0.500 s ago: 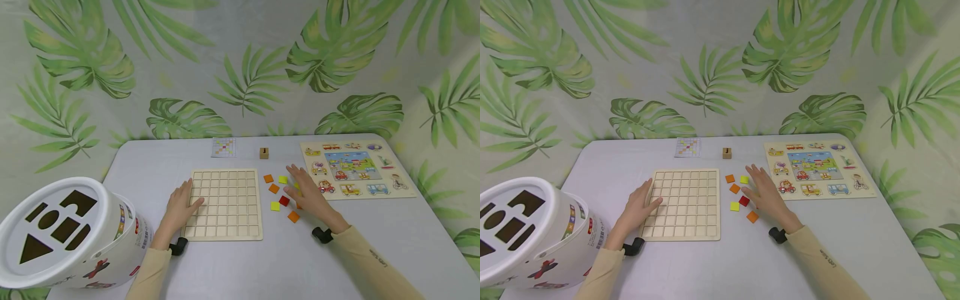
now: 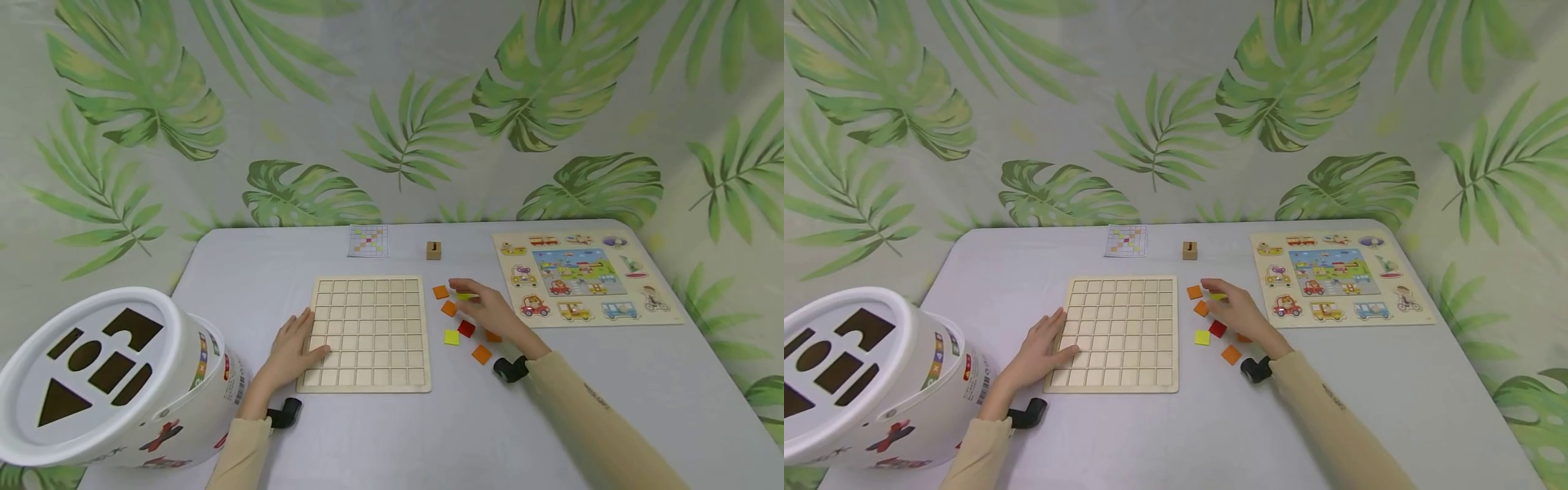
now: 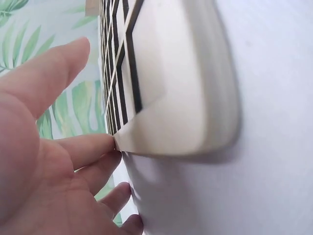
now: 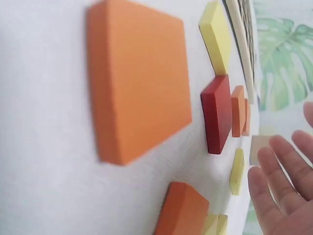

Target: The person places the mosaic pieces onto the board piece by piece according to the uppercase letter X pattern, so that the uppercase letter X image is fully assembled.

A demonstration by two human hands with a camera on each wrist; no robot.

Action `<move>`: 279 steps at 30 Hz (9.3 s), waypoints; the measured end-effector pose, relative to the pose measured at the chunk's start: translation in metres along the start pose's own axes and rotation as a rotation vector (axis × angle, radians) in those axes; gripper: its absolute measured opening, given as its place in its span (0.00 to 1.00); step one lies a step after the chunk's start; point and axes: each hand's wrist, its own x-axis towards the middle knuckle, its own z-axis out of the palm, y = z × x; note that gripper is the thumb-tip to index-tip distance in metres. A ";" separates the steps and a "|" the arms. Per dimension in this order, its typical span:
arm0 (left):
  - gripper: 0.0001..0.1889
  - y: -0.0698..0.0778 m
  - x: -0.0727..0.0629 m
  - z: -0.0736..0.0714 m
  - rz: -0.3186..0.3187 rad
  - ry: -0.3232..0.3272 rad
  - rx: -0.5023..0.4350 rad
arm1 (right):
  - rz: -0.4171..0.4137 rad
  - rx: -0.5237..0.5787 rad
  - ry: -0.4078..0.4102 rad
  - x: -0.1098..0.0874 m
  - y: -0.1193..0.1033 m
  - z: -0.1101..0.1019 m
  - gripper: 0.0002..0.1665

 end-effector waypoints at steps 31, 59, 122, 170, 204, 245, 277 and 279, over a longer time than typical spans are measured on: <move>0.36 -0.005 -0.001 -0.012 0.019 -0.084 -0.004 | 0.182 -0.148 0.023 0.018 0.020 -0.006 0.22; 0.35 0.000 -0.002 -0.010 0.057 -0.046 0.032 | -0.112 0.009 -0.147 0.085 -0.059 0.081 0.16; 0.35 -0.006 -0.002 -0.005 0.058 -0.028 -0.002 | 0.028 -0.162 -0.092 0.049 0.006 0.003 0.11; 0.35 -0.006 -0.002 -0.005 0.051 -0.018 -0.021 | 0.032 -0.119 -0.040 0.026 -0.012 -0.014 0.11; 0.36 -0.006 -0.003 -0.004 0.023 -0.027 -0.060 | -0.007 -0.143 -0.115 0.046 -0.028 0.023 0.13; 0.35 -0.007 -0.003 -0.001 0.013 -0.023 -0.055 | -0.107 -0.087 -0.167 0.051 -0.048 0.038 0.11; 0.35 -0.008 -0.005 -0.002 0.032 -0.011 -0.080 | -0.028 -0.199 -0.160 0.027 -0.016 0.016 0.14; 0.35 -0.008 -0.005 -0.002 0.029 -0.011 -0.079 | -0.054 -0.184 -0.169 0.031 -0.022 0.022 0.14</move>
